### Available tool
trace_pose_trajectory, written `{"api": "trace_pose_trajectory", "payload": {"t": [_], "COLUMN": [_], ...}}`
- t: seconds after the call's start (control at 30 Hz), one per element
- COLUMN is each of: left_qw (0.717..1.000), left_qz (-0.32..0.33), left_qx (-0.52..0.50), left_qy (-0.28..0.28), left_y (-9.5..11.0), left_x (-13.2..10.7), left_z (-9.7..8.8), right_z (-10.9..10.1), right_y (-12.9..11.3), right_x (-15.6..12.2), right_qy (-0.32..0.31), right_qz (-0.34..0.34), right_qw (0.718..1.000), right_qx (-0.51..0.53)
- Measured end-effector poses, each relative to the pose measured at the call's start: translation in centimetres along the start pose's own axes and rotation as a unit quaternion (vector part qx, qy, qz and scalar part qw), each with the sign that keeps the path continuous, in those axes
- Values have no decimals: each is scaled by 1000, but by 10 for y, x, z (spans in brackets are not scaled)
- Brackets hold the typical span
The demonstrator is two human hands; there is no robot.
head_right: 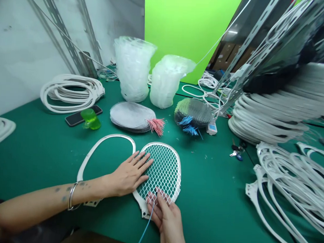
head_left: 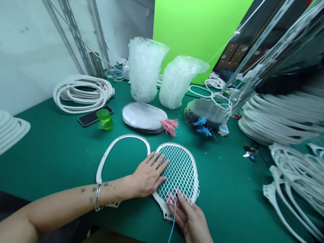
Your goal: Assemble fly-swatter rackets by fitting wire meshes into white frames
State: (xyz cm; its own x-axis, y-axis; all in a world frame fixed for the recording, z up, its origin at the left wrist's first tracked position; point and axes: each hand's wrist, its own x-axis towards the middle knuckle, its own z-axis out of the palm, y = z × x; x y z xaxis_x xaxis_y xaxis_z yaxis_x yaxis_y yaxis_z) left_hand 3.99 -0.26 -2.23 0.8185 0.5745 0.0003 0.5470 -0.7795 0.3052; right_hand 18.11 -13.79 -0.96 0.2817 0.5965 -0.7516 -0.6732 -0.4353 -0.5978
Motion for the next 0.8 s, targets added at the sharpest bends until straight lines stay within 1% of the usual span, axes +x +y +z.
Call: {"api": "trace_pose_trajectory", "payload": {"t": [0.07, 0.13, 0.2, 0.23, 0.27, 0.3, 0.33, 0.37, 0.4, 0.43, 0.47, 0.5, 0.53, 0.57, 0.6, 0.63, 0.67, 0.7, 0.73, 0.8], "left_qw": [1000, 1000, 1000, 1000, 1000, 1000, 999, 999, 999, 999, 999, 999, 999, 999, 999, 998, 998, 996, 991, 967], "left_qz": [-5, -7, -8, -8, -8, -8, -9, -10, -10, -8, -6, -2, 2, 4, 4, 8, 28, 66, 120, 248], "left_qx": [9, 7, -4, -11, -19, -25, -31, -36, -41, -45, -48, -49, -50, -50, -47, -45, -45, -46, -48, -53], "left_qy": [1, -1, -4, -3, -1, 1, 3, 4, 4, 4, 4, 5, 7, 11, 20, 31, 38, 39, 34, 23], "left_y": [-2, -3, -3, -3, -3, -3, -3, -3, -4, -4, -5, -6, -6, -5, -3, 0, 4, 10, 16, 30], "left_x": [-1, -2, -2, -3, -3, -3, -3, -3, -3, -2, -1, -1, -1, -2, -4, -7, -13, -19, -26, -41], "left_z": [5, 6, 5, 5, 5, 5, 6, 7, 8, 8, 9, 8, 6, 3, 0, -5, -10, -14, -17, -16], "right_z": [-7, -21, -39, -47, -52, -55, -55, -51, -46, -39, -33, -27, -23, -20, -20, -21, -22, -24, -25, -26], "right_y": [-4, -11, -21, -27, -33, -39, -44, -49, -53, -56, -58, -60, -60, -60, -59, -58, -57, -57, -56, -58], "right_x": [-7, -17, -27, -30, -32, -31, -28, -21, -13, -2, 10, 22, 34, 43, 51, 56, 59, 60, 60, 57], "right_qy": [-20, -47, -66, -58, -39, -14, 3, 2, -22, -72, -136, -200, -252, -286, -303, -309, -307, -304, -303, -308], "right_qz": [6, 19, 28, 8, -35, -102, -188, -278, -357, -415, -450, -464, -460, -449, -436, -426, -419, -414, -409, -402], "right_qw": [1000, 997, 982, 967, 943, 908, 862, 805, 741, 675, 610, 552, 505, 472, 451, 440, 433, 429, 426, 424], "right_qx": [-12, -61, -174, -249, -329, -405, -471, -524, -568, -606, -638, -663, -685, -703, -717, -728, -737, -743, -748, -751]}}
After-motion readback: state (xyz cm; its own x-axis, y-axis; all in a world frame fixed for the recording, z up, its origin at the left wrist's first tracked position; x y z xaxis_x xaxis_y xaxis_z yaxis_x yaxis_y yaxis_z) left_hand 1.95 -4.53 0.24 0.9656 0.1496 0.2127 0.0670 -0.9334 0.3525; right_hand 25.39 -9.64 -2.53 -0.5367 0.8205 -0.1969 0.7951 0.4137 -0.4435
